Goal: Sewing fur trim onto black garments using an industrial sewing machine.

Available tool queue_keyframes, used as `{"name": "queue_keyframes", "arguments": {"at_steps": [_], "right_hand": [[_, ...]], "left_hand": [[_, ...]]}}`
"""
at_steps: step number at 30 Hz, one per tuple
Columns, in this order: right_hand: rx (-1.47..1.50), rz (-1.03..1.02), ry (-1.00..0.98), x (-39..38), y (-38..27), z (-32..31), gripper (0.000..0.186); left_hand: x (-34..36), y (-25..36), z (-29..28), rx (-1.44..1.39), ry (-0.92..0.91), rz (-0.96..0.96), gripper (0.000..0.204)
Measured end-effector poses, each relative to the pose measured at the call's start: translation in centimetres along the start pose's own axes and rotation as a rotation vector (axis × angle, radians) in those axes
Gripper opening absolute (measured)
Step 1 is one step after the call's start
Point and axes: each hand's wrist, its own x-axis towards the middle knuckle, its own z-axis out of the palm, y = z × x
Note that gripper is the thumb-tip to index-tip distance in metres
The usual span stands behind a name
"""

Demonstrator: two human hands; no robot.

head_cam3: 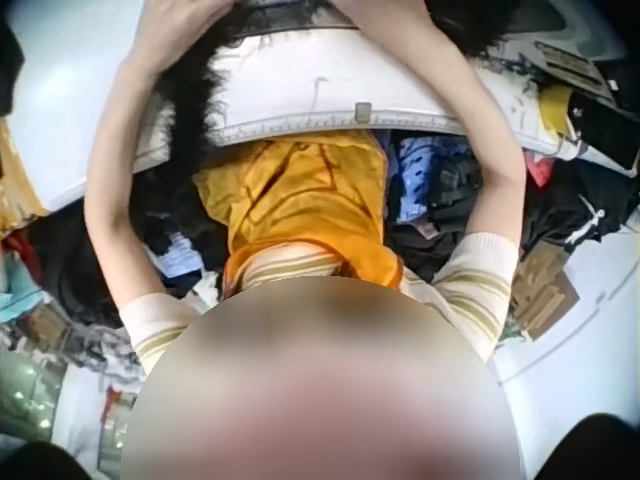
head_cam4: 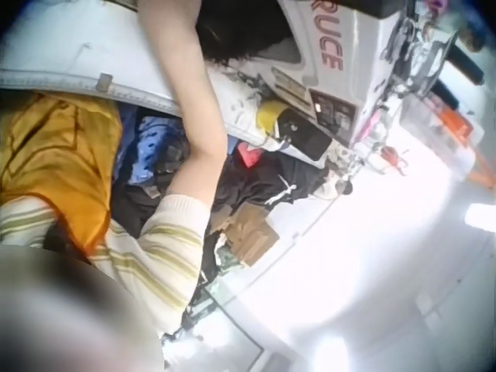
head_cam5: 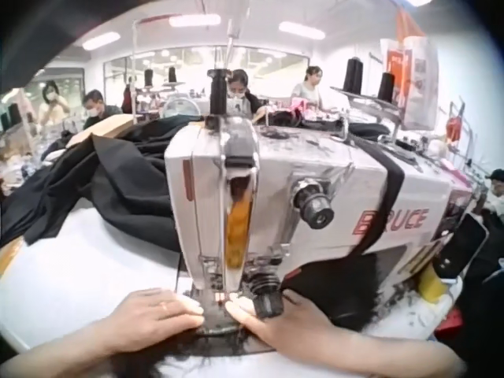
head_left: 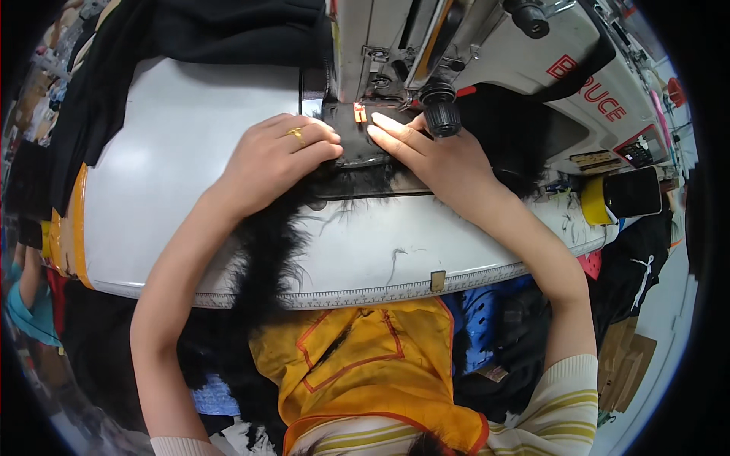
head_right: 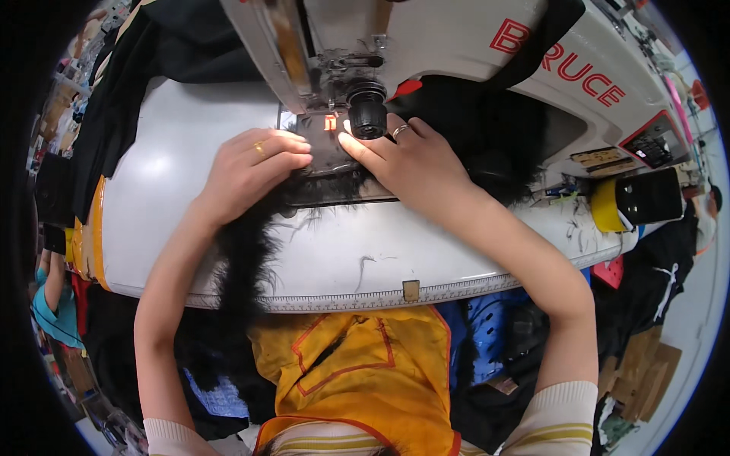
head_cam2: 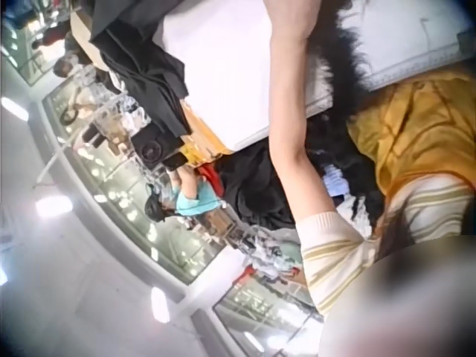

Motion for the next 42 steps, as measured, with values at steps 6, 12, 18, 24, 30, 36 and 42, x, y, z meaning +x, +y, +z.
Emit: {"name": "queue_keyframes", "arguments": {"at_steps": [6, 12, 18, 24, 30, 36, 42], "right_hand": [[-0.076, 0.029, -0.082, 0.0, 1.1, 0.3, 0.043], [-0.047, 0.080, 0.165, -0.2, 3.3, -0.2, 0.017], [-0.162, 0.095, 0.140, -0.5, 3.4, 0.2, 0.017], [-0.022, 0.119, 0.185, -0.6, 3.6, 0.0, 0.010], [0.111, 0.133, 0.127, 0.0, 3.5, -0.1, 0.016], [0.112, 0.170, 0.115, -0.3, 3.5, 0.6, 0.023], [0.088, 0.153, 0.163, -0.5, 3.2, -0.3, 0.033]], "left_hand": [[-0.1, -0.3, -0.8, 0.037, 0.004, -0.019, 0.015], [1.6, -2.0, 1.2, 0.046, -0.018, 0.067, 0.021], [1.9, -2.9, 2.0, -0.119, 0.063, 0.034, 0.024], [1.8, -2.7, 2.1, -0.073, 0.054, 0.029, 0.024], [1.6, -2.1, 2.0, -0.037, -0.001, -0.081, 0.022], [1.4, -1.9, 2.7, -0.072, 0.071, -0.112, 0.017], [1.8, -2.1, 2.9, -0.121, 0.138, -0.119, 0.009]]}}
